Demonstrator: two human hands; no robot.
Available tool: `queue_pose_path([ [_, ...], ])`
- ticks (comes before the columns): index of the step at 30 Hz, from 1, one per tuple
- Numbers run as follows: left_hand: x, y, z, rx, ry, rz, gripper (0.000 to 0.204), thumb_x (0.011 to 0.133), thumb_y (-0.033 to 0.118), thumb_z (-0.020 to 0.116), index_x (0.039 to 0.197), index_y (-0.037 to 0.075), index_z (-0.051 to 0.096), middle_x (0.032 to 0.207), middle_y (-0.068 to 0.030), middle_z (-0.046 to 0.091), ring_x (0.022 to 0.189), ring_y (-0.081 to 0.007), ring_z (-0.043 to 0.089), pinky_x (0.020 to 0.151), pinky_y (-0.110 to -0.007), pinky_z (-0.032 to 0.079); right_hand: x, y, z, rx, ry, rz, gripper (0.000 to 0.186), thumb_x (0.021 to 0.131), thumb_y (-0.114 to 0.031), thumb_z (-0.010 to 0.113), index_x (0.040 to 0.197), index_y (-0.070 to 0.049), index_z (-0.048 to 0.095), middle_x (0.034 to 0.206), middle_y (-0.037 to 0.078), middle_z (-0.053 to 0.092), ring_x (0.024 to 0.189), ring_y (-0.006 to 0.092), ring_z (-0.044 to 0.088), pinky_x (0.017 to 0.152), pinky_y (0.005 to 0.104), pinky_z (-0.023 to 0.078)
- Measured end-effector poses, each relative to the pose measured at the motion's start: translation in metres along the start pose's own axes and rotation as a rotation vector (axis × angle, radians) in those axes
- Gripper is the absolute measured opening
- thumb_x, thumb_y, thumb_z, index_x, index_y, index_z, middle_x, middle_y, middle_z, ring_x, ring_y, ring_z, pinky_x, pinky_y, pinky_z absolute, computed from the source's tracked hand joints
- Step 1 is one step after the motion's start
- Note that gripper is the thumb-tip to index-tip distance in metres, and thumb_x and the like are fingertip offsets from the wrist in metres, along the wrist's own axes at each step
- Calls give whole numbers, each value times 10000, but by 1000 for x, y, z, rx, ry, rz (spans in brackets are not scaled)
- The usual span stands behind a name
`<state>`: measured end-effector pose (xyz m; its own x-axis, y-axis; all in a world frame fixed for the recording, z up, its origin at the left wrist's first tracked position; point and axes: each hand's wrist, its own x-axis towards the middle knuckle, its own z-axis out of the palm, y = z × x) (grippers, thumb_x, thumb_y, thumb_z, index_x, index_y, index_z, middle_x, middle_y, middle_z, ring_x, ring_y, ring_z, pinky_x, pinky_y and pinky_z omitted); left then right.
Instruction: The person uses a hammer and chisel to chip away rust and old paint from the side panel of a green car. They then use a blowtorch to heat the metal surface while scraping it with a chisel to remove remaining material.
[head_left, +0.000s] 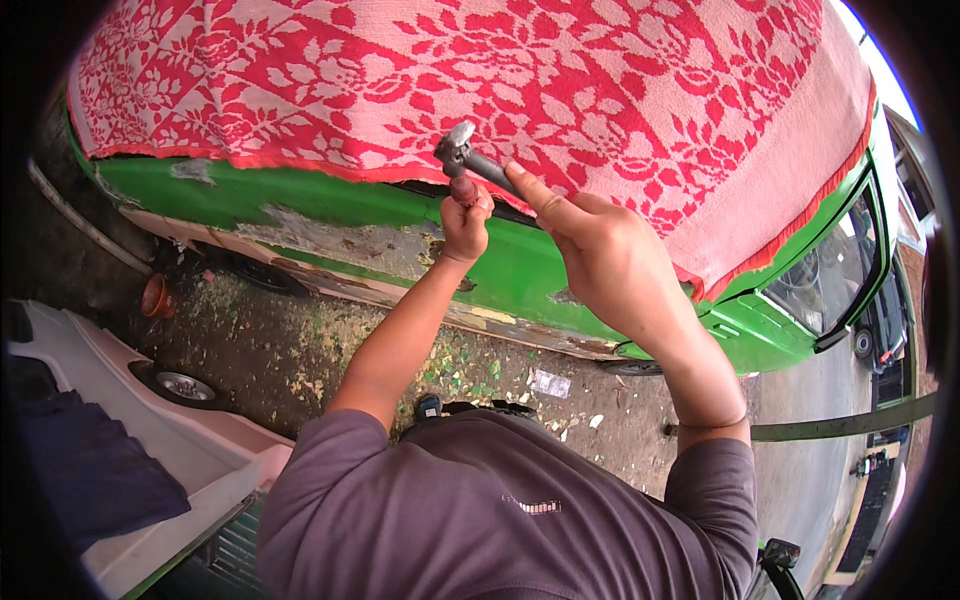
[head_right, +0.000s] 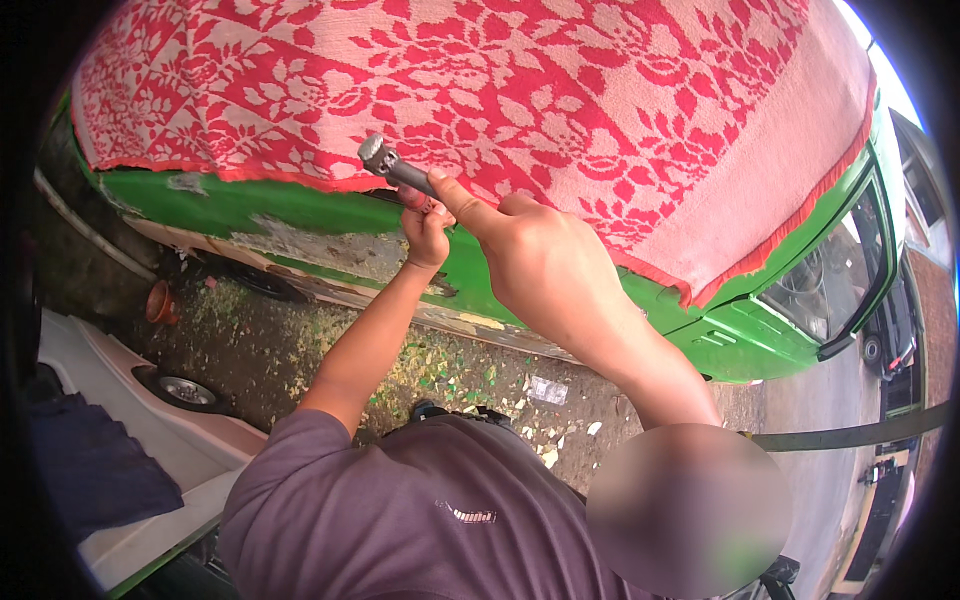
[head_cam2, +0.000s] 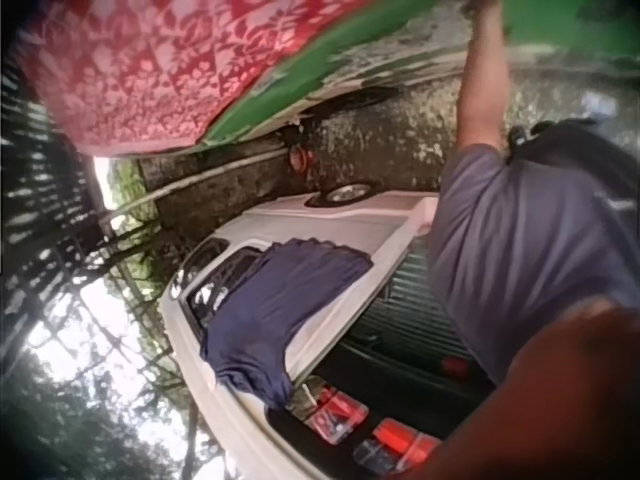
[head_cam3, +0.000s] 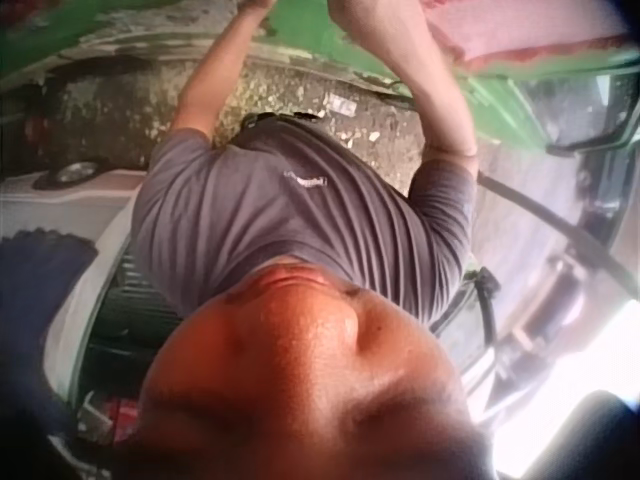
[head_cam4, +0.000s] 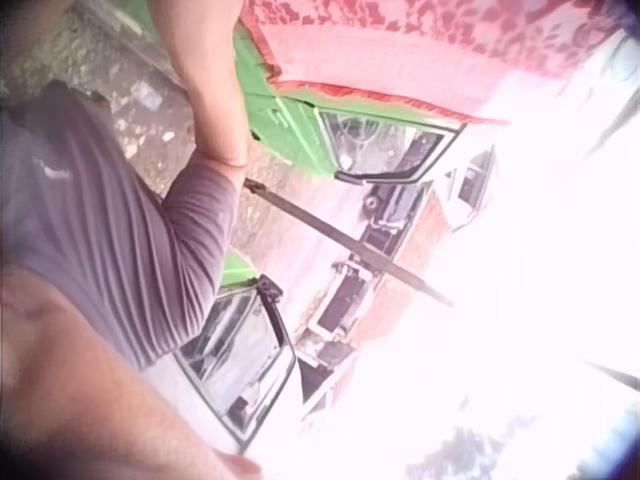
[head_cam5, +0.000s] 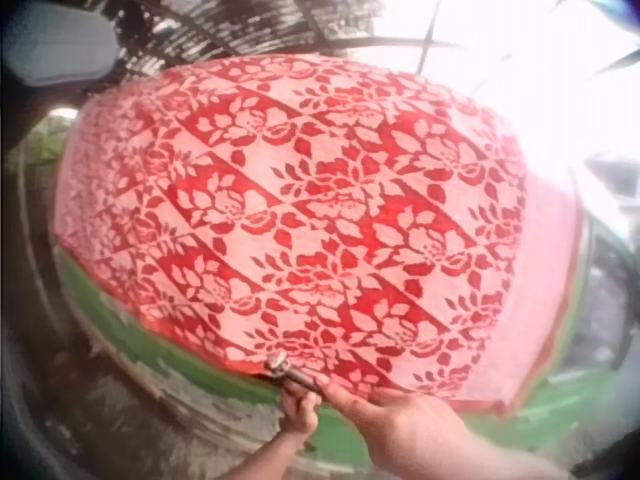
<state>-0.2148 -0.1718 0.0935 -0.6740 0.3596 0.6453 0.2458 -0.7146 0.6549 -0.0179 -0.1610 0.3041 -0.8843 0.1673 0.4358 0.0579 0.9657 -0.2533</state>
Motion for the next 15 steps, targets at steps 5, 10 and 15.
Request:
queue_pose_path([
  [5, 0, -4, -13, -45, -68, 2, 106, 834, 150, 514, 767, 77, 475, 665, -1, 483, 583, -88, 420, 538, -267, 373, 5, -15, -22, 95, -2, 19, 547, 881, 29, 567, 1397, -153, 541, 717, 166, 587, 647, 326, 617, 617, 420, 481],
  [10, 0, 0, -13, -57, -92, -22, 124, 842, 120, 506, 737, 69, 465, 667, -15, 493, 595, -94, 428, 554, -272, 365, 3, -1, -5, -21, -47, -3, 586, 862, 53, 570, 1404, -168, 542, 692, 159, 561, 613, 280, 607, 595, 382, 477],
  [15, 2, 7, -11, 21, -88, -63, 146, 854, 113, 513, 726, 68, 458, 675, -22, 499, 599, -99, 432, 563, -276, 363, -2, -10, -14, 80, 2, -10, 579, 863, 25, 574, 1406, -173, 536, 712, 162, 577, 607, 303, 602, 594, 418, 469],
])
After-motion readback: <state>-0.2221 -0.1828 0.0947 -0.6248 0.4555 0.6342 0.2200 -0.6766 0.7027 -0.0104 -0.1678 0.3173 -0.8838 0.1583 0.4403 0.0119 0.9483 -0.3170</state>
